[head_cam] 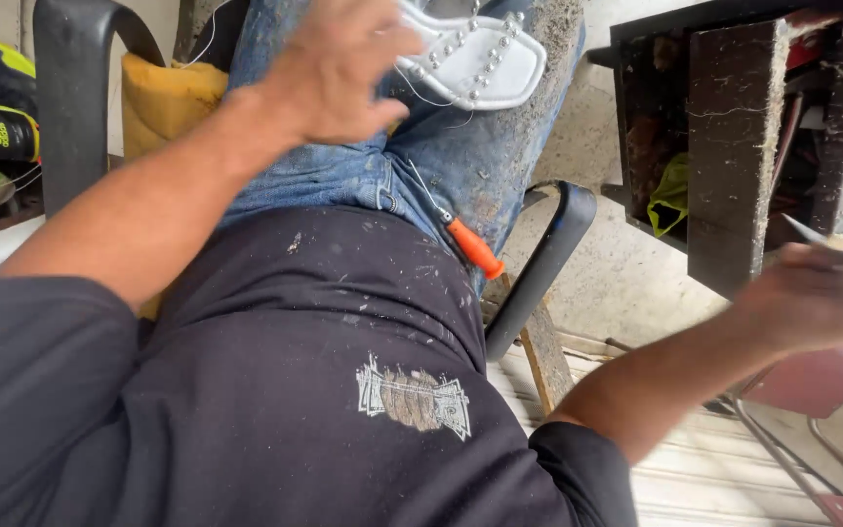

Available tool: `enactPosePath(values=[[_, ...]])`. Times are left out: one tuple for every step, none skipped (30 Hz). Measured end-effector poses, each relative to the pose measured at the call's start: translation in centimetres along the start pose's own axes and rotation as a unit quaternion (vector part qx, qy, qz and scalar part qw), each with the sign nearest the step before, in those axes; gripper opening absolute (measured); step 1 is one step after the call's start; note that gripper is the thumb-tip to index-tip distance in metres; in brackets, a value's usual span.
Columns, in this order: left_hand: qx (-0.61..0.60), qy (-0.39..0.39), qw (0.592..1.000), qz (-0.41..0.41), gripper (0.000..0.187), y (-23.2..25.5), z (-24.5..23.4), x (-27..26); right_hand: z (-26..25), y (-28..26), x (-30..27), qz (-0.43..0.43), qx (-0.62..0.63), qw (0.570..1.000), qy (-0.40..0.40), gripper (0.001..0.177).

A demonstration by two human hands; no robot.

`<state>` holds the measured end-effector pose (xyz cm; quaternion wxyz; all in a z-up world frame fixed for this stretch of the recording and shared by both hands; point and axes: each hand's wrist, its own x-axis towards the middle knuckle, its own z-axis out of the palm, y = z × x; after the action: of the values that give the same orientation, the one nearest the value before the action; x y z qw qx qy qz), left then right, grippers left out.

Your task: Manually stitching the sole of a sandal using a hook tool and white thread

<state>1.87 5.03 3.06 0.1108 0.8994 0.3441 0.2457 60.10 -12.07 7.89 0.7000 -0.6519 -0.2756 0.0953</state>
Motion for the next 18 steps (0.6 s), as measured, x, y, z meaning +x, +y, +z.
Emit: enactPosePath(values=[[0.006,-0.010,0.998,0.055,0.072,0.5,0.9,2.0,2.8,-2.9,-4.9,-0.070,0.093,0.986,-0.118,0.037],[0.005,-0.007,0.998,0.057,0.072,1.2,0.9,3.3,5.3,-4.2,-7.7,-0.074,0.093,0.986,-0.116,0.037],[-0.010,-0.169,0.986,-0.006,0.085,1.9,0.9,4.7,7.9,-5.3,-10.5,-0.128,0.017,0.971,-0.200,0.023],[-0.025,-0.326,0.943,-0.069,0.101,2.6,1.0,6.2,10.4,-6.5,-13.2,-0.178,-0.060,0.942,-0.279,0.037],[-0.027,-0.325,0.943,-0.069,0.101,2.2,1.3,6.4,11.2,-6.3,-14.5,-0.179,-0.062,0.941,-0.280,0.037],[-0.097,-0.233,0.961,-0.111,0.072,1.8,1.7,6.6,12.1,-6.1,-15.7,-0.142,-0.014,0.931,-0.337,0.034],[-0.163,-0.135,0.966,-0.151,0.048,1.1,2.1,7.0,13.2,-5.8,-16.8,-0.105,0.038,0.913,-0.393,0.032],[-0.162,-0.132,0.966,-0.151,0.048,0.4,3.1,6.7,13.7,-6.8,-17.5,-0.107,0.038,0.912,-0.394,0.032],[-0.064,-0.179,0.980,-0.057,0.040,-0.5,4.0,6.6,14.4,-7.8,-18.2,-0.079,0.062,0.902,-0.420,0.026],[0.037,-0.222,0.974,0.037,0.034,-1.4,5.0,6.4,15.1,-8.8,-18.8,-0.051,0.085,0.889,-0.446,0.026],[0.038,-0.218,0.975,0.035,0.034,-0.4,2.0,8.2,15.4,-9.0,-18.6,-0.055,0.085,0.888,-0.449,0.026],[-0.034,-0.318,0.946,-0.059,0.030,0.7,-0.9,10.0,15.6,-9.2,-18.4,-0.082,0.092,0.889,-0.441,0.025],[-0.106,-0.409,0.894,-0.149,0.035,1.7,-4.0,11.7,15.9,-9.4,-18.3,-0.110,0.098,0.890,-0.431,0.025],[-0.105,-0.405,0.896,-0.149,0.035,1.7,-5.0,12.5,16.4,-9.2,-18.1,-0.114,0.099,0.889,-0.432,0.025],[-0.122,-0.428,0.881,-0.160,0.043,1.8,-5.9,13.2,16.8,-9.0,-18.0,-0.136,0.114,0.888,-0.425,0.026],[-0.139,-0.451,0.865,-0.170,0.050,1.9,-6.9,13.9,17.1,-8.8,-18.0,-0.158,0.129,0.885,-0.418,0.027],[-0.137,-0.449,0.866,-0.170,0.050,0.8,-5.2,13.8,16.8,-8.1,-18.3,-0.160,0.130,0.885,-0.417,0.027],[-0.139,-0.473,0.851,-0.179,0.050,-0.3,-3.5,13.7,16.6,-7.3,-18.6,-0.107,0.133,0.898,-0.406,0.028]])
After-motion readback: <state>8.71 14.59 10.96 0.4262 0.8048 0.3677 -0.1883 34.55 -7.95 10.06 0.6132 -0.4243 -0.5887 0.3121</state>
